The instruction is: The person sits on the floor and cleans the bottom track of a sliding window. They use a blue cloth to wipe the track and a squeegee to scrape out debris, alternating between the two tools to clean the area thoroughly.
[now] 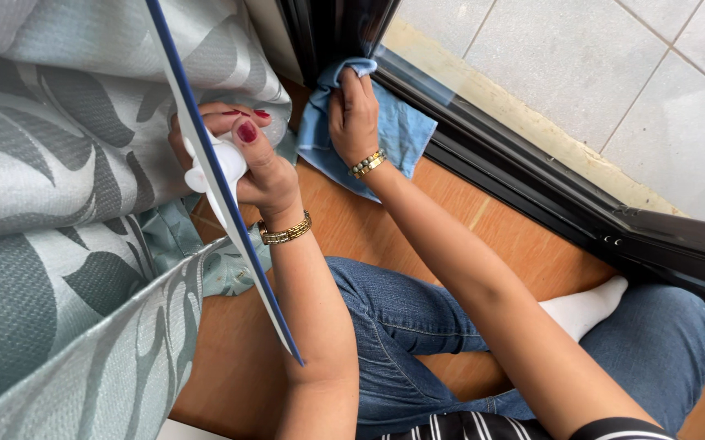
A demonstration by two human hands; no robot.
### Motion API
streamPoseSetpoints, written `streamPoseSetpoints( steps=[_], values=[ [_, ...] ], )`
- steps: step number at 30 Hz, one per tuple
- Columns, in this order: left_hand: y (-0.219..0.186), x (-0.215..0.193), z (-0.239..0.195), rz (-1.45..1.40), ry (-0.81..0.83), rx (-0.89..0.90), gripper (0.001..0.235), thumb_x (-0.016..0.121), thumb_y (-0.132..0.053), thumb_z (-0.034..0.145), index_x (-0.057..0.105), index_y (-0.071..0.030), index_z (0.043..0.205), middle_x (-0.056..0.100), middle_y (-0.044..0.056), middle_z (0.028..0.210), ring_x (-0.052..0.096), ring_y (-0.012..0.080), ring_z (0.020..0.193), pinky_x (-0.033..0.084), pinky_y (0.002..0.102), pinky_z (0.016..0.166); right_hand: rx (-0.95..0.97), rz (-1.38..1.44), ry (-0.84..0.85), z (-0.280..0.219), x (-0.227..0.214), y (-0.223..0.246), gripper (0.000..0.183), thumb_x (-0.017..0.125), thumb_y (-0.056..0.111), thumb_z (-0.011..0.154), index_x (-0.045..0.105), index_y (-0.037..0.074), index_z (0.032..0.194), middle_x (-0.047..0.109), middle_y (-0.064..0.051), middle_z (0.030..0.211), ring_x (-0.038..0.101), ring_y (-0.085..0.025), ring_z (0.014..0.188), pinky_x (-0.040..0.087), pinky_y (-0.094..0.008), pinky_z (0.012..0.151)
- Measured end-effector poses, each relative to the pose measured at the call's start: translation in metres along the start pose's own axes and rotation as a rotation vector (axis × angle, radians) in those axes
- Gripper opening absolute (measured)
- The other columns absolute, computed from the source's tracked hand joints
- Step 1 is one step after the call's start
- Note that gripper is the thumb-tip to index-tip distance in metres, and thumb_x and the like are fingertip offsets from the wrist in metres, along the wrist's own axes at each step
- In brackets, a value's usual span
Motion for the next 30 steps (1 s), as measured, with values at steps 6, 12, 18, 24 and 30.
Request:
streamPoseSetpoints(
  steps=[6, 12, 18, 24, 30],
  values=[
    [0.006, 0.0, -0.004, -0.014, -0.048, -0.034, 0.039, 0.063, -0.039, 0.102, 0.051, -0.004, 0.087, 0.052, 0.011, 0.077, 0.054, 0.0214, 0.061, 0.049, 0.033, 0.062, 0.249, 0.161, -0.1, -0.01, 0.011, 0.0, 0.025, 0.057, 0.012, 0.102, 0.052, 0.007, 0.127, 0.045, -0.002, 0.079, 0.043, -0.02, 0.07, 0.041, -0.039, 0.069],
    [0.003, 0.005, -0.004, -0.041, -0.05, -0.048, 0.038, 0.064, -0.039, 0.101, 0.051, -0.005, 0.088, 0.051, 0.011, 0.077, 0.053, 0.0204, 0.059, 0.05, 0.033, 0.061, 0.037, -0.168, 0.071, 0.003, 0.015, 0.007, 0.023, 0.047, -0.008, 0.079, 0.048, 0.001, 0.1, 0.052, -0.025, 0.086, 0.047, -0.049, 0.091, 0.045, -0.053, 0.085],
    [0.001, 0.005, -0.002, -0.011, -0.027, -0.029, 0.039, 0.062, -0.038, 0.102, 0.049, -0.005, 0.087, 0.052, 0.011, 0.072, 0.053, 0.0224, 0.065, 0.05, 0.034, 0.065, 0.081, -0.567, 0.082, 0.0, 0.018, 0.013, 0.028, 0.057, 0.005, 0.083, 0.066, 0.009, 0.109, 0.057, -0.02, 0.104, 0.051, -0.043, 0.095, 0.043, -0.052, 0.075],
    [0.004, 0.003, -0.003, -0.046, -0.044, -0.045, 0.038, 0.065, -0.037, 0.101, 0.051, -0.004, 0.086, 0.052, 0.01, 0.078, 0.055, 0.0203, 0.063, 0.051, 0.032, 0.063, -0.118, -0.817, 0.094, 0.01, 0.017, 0.006, 0.021, 0.065, 0.017, 0.078, 0.067, 0.009, 0.098, 0.064, -0.014, 0.085, 0.056, -0.038, 0.089, 0.044, -0.047, 0.073],
    [0.004, 0.001, -0.001, -0.024, -0.036, -0.037, 0.039, 0.063, -0.038, 0.103, 0.05, -0.004, 0.088, 0.051, 0.011, 0.08, 0.053, 0.0216, 0.063, 0.05, 0.034, 0.063, -0.218, -0.521, 0.112, -0.001, -0.001, -0.002, 0.011, 0.062, 0.006, 0.089, 0.051, 0.004, 0.088, 0.049, -0.019, 0.092, 0.044, -0.038, 0.083, 0.04, -0.05, 0.073]
  ],
)
Point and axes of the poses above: each hand's wrist, its own z-axis towards the middle knuckle, its own x-axis out of the palm, y = z × x, the point moved 1 cm from there along z, towards the middle knuckle
